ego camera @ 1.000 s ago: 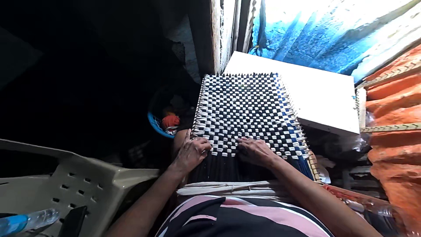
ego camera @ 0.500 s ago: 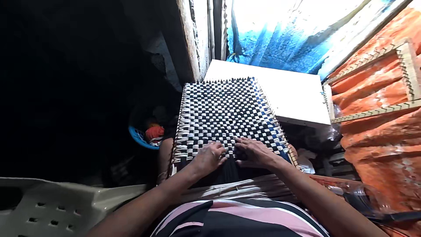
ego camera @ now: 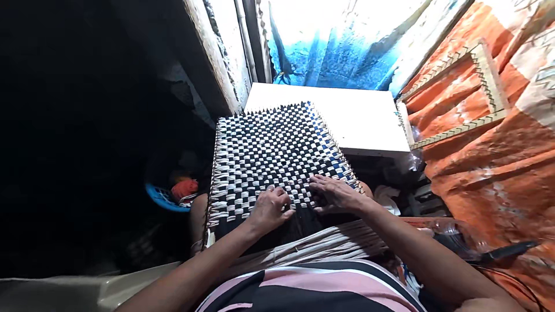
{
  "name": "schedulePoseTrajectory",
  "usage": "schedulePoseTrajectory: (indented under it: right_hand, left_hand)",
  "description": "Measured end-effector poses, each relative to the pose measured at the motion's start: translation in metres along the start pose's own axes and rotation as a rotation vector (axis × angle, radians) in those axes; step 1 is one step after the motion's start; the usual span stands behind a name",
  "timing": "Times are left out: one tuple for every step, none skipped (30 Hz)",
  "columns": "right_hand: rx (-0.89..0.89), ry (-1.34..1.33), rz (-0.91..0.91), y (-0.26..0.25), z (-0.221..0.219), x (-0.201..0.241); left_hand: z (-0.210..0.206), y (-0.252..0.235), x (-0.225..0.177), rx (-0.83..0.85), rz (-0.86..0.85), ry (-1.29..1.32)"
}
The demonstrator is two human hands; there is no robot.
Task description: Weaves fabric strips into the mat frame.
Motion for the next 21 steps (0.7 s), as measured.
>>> schedulePoseTrajectory:
  right_hand:
    - [0.001,0.035,-0.035,-0.003,-0.002,0.002]
    - [-0.004,0.062,-0.057,-0.007,-0.005,0.005]
    - [-0.012,0.075,-0.060,-0.011,-0.006,0.006]
    - [-0.018,0.073,-0.046,-0.015,-0.007,0.005]
    - [-0.020,0.051,-0.018,-0.018,-0.007,0.003]
    - [-0.011,0.010,0.002,-0.018,-0.005,0.001]
    - [-0.004,-0.055,0.020,-0.017,-0.001,-0.002]
    - [-0.008,-0.126,0.030,-0.015,0.009,-0.005]
    - [-0.019,-0.197,0.014,-0.011,0.021,-0.010]
    - [-0.031,-0.244,-0.016,-0.005,0.032,-0.016]
    - [-0.047,-0.260,-0.037,0.002,0.040,-0.021]
    - [-0.054,-0.237,-0.046,0.009,0.045,-0.025]
    - [-0.064,-0.208,-0.039,0.015,0.045,-0.029]
    - [-0.060,-0.178,-0.030,0.021,0.042,-0.031]
    - [-0.048,-0.135,-0.014,0.024,0.036,-0.033]
    - [-0.032,-0.079,0.003,0.025,0.030,-0.033]
    - [-0.019,-0.022,0.003,0.025,0.025,-0.029]
    - [-0.011,0.033,-0.004,0.024,0.023,-0.024]
    - [0.002,0.080,-0.018,0.021,0.021,-0.018]
    - [0.006,0.120,-0.029,0.018,0.019,-0.014]
    - [-0.002,0.149,-0.026,0.013,0.017,-0.012]
  left_hand:
    - [-0.001,-0.004,-0.007,0.009,0.009,-0.052]
    - [-0.003,-0.008,-0.015,0.027,0.016,-0.093]
    - [-0.006,-0.013,-0.021,0.056,0.021,-0.118]
    - [-0.010,-0.017,-0.026,0.088,0.020,-0.126]
    - [-0.014,-0.021,-0.030,0.112,0.013,-0.118]
    - [-0.019,-0.024,-0.033,0.135,0.003,-0.103]
    - [-0.022,-0.026,-0.034,0.158,-0.007,-0.083]
    - [-0.022,-0.029,-0.032,0.183,-0.010,-0.052]
    - [-0.019,-0.032,-0.029,0.216,-0.003,0.000]
    - [-0.015,-0.036,-0.024,0.246,0.006,0.065]
    - [-0.011,-0.038,-0.019,0.264,0.023,0.133]
    - [-0.010,-0.040,-0.014,0.254,0.031,0.179]
    - [-0.010,-0.040,-0.011,0.221,0.024,0.194]
    - [-0.012,-0.040,-0.012,0.178,0.006,0.177]
    - [-0.014,-0.039,-0.015,0.140,-0.011,0.139]
    - [-0.015,-0.039,-0.020,0.108,-0.022,0.102]
    - [-0.017,-0.040,-0.026,0.083,-0.026,0.081]
    - [-0.017,-0.041,-0.032,0.055,-0.033,0.089]
    - [-0.018,-0.043,-0.039,0.030,-0.048,0.105]
    - [-0.019,-0.045,-0.046,0.022,-0.070,0.115]
    - [-0.021,-0.047,-0.053,0.035,-0.096,0.104]
Point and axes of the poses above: each hand's wrist, its own y-axis away from the middle knuckle, its own z-axis out of the back of the hand, x = y × z, the point moved 8 cm from there along -y, towards the middle knuckle, and after that the axes turned 10 degrees about -y, right-handed, at the moved point
